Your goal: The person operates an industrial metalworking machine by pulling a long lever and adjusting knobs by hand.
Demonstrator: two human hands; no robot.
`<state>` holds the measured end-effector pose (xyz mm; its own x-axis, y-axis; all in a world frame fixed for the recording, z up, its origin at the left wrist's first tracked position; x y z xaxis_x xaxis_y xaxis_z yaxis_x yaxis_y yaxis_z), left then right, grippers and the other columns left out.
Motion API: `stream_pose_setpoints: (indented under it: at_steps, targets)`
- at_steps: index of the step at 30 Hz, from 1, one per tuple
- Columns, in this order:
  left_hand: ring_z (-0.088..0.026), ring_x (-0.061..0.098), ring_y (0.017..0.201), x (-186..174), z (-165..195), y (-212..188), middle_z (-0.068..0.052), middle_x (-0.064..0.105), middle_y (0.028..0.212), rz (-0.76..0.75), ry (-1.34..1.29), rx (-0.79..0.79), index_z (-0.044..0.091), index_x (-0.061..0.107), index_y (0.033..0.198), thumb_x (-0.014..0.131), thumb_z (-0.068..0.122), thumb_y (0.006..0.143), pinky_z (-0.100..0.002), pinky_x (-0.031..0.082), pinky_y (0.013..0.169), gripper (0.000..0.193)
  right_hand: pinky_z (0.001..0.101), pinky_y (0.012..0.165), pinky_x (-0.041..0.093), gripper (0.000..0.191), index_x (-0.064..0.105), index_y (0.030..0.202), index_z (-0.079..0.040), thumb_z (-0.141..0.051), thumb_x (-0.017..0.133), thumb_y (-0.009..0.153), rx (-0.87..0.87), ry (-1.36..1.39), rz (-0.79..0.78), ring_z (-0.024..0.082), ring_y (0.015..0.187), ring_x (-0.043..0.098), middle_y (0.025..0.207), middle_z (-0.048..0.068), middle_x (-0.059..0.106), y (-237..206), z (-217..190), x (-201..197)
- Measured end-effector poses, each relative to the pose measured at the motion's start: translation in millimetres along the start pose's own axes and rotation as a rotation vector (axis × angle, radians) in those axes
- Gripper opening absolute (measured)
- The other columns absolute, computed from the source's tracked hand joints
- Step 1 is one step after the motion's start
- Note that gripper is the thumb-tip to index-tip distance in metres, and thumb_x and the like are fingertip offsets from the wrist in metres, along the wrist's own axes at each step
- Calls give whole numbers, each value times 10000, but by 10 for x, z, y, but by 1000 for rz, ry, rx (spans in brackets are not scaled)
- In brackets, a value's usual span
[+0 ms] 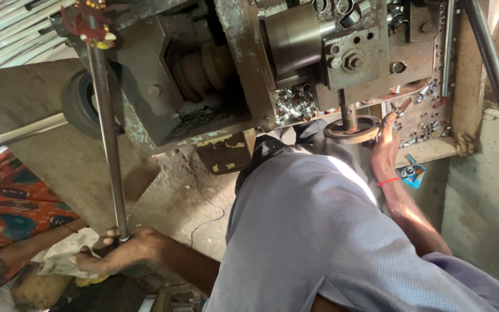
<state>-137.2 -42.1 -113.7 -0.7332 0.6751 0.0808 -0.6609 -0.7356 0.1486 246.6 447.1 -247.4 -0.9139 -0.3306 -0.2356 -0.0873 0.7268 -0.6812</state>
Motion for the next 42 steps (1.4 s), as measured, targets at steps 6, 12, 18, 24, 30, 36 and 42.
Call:
stream_pose_setpoints:
  at_steps: [6,12,18,24,30,36,42]
  targets:
    - [-120,414,718,42,17,-36,-5,410,826,9,-9,-36,76,612,972,631,415,887,-272,388,651,349,292,629,500,799,640,1006,-30,-797,414,1003,59,1,101,123,763,600,881,27,646,82,-18,106]
    - [-175,543,974,28,55,-53,-70,525,1038,-55,61,81,40,618,1051,591,454,895,-366,525,856,443,291,659,558,706,672,991,-106,-778,460,967,64,130,110,117,774,631,883,1,658,107,-1,22]
    - [-135,563,1033,-21,23,5,-51,583,1104,-21,97,82,53,643,1137,598,465,886,-324,501,898,485,325,561,397,606,615,837,-64,-612,501,1069,-151,-252,-146,158,632,512,880,58,672,-173,91,127]
    - [-110,411,635,-26,60,-77,13,436,785,24,22,-44,76,620,1047,652,453,881,-266,351,609,413,438,744,523,339,683,1013,12,-310,586,973,-310,-735,-554,280,806,635,931,193,705,-164,75,579]
    - [-102,418,705,0,37,-64,6,442,854,1,27,-19,82,622,1056,653,456,886,-261,360,620,413,404,922,495,329,659,1233,-23,-265,512,1065,19,-316,-571,223,1050,649,1124,146,706,-32,-56,124]
    - [-186,548,1054,-139,5,-150,-90,576,1166,-45,-3,57,8,620,1252,625,461,935,-332,479,890,552,371,943,536,306,714,1228,-117,-238,508,1037,-214,-765,-820,225,1057,685,1172,95,743,-135,79,461]
    - [-310,582,1141,-33,266,-529,-163,564,1240,-343,724,925,25,451,1424,534,489,1136,-468,497,992,552,404,914,554,361,775,1223,-225,-244,462,1044,-443,-1226,-722,286,1039,703,1157,96,749,153,-183,595]
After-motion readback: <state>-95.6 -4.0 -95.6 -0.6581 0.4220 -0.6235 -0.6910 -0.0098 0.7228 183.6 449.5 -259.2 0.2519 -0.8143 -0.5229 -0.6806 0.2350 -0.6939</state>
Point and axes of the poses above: each hand's wrist, its own y-axis towards the middle knuckle, its own x-axis out of the palm, z = x × y, the point moved 4 cm from there along y, towards the middle knuckle
